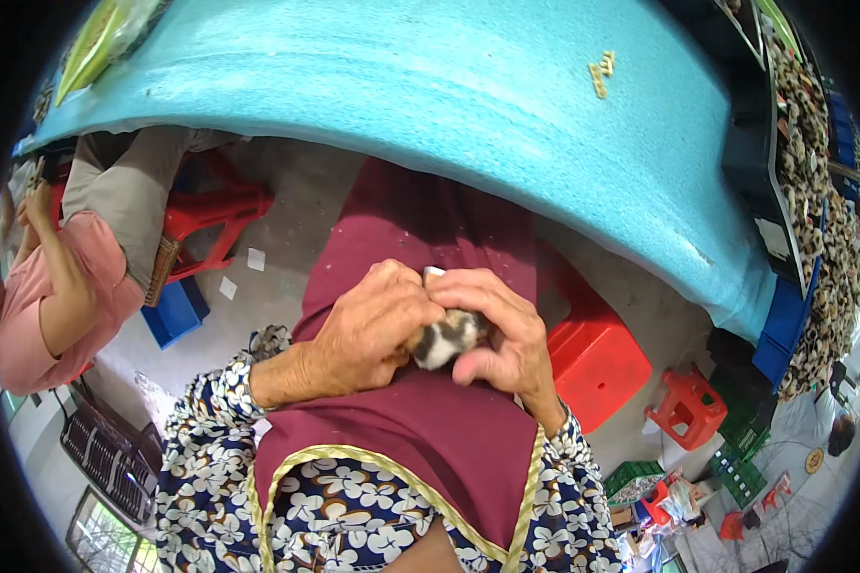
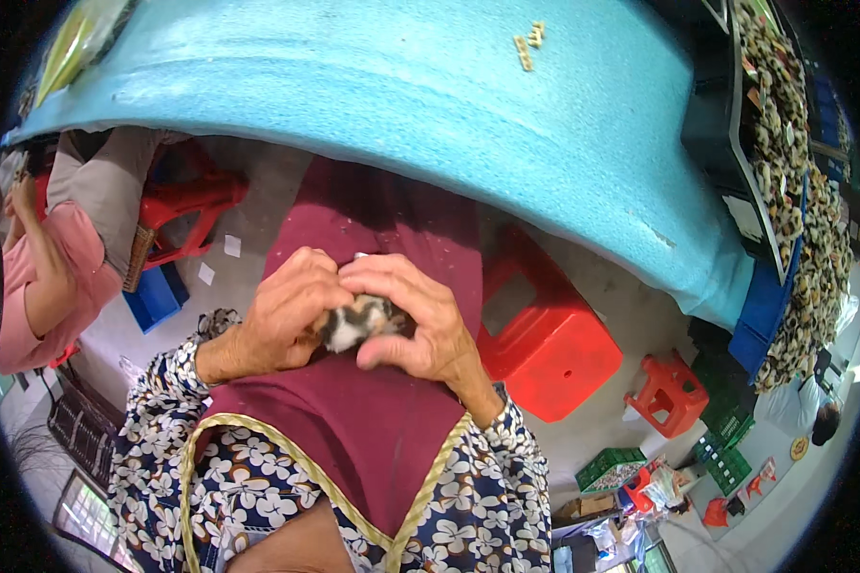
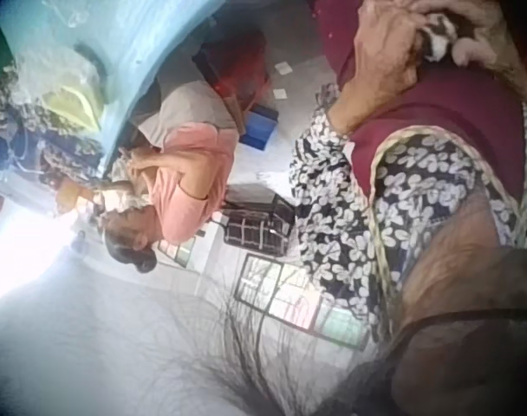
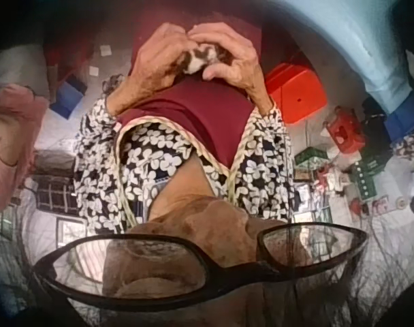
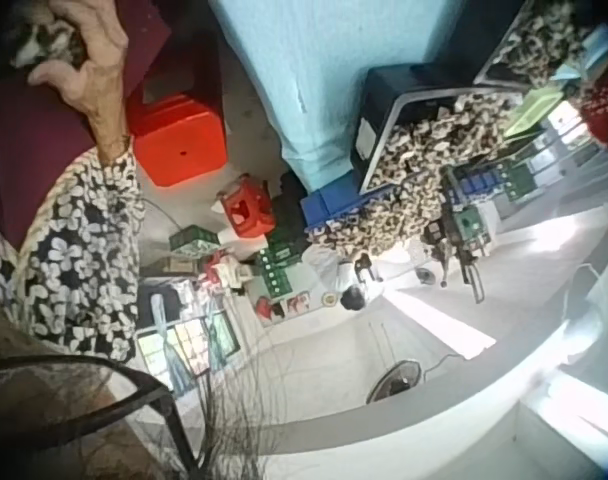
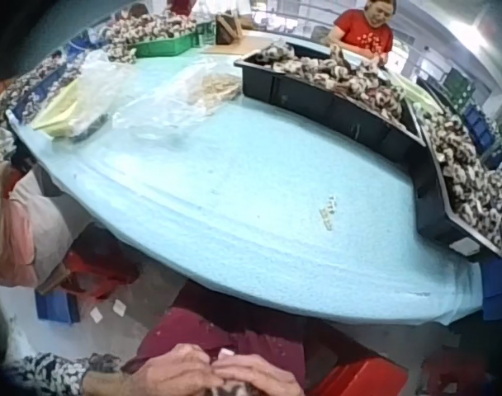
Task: The person assembles plush toys by inserting small plastic pieces into fabric toy bodies by hand, repeatedly retrieving toy bodies and plastic parts from trays on the table.
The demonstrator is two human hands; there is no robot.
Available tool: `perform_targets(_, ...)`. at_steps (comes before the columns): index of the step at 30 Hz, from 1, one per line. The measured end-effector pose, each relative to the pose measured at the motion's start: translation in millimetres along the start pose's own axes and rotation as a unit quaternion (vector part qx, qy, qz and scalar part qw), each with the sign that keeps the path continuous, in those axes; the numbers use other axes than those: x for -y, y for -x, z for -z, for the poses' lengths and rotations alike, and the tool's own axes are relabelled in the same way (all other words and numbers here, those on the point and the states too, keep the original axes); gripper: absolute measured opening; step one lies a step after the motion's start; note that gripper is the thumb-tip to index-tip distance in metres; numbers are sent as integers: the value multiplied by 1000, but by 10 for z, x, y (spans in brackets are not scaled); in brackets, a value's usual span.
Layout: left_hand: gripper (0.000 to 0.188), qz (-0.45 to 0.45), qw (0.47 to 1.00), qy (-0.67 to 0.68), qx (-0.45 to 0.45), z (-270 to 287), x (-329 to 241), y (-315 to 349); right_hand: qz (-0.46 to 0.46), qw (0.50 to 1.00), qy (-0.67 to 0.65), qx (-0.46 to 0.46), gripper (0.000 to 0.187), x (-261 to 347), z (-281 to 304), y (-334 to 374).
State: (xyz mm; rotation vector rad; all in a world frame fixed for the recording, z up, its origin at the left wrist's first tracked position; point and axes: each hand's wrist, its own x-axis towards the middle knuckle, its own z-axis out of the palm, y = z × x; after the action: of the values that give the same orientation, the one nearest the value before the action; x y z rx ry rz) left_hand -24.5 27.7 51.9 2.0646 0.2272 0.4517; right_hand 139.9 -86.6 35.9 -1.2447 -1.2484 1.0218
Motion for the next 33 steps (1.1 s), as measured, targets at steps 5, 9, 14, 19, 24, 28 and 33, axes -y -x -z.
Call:
perform_targets(5, 29, -125, 989, -26, -76, 204, -174, 114, 62, 998, 14, 4, 31, 338, -92, -132)
perform_targets(9, 24, -229, 968, -68, -72, 320, -209, 288, 107, 994, -16, 29, 31, 461, -244, -154)
perform_targets(14, 26, -185, 982, -15, -29, 486, -232, 470, 133, 990, 30, 41, 29, 602, -367, -204)
perform_targets(19, 29, -175, 976, -15, -126, 339, -180, 576, 161, 985, 39, 56, 27, 670, -431, -268)
perform_targets(24, 25, -192, 969, -46, -148, 341, -157, 600, 188, 978, 64, 57, 23, 673, -480, -254)
perform_targets(28, 23, -213, 967, -74, -121, 373, -132, 590, 193, 977, 72, 59, 14, 719, -447, -280)
perform_targets(33, 20, -258, 949, -46, -177, 328, -92, 480, 226, 968, 62, 87, 19, 742, -384, -280)
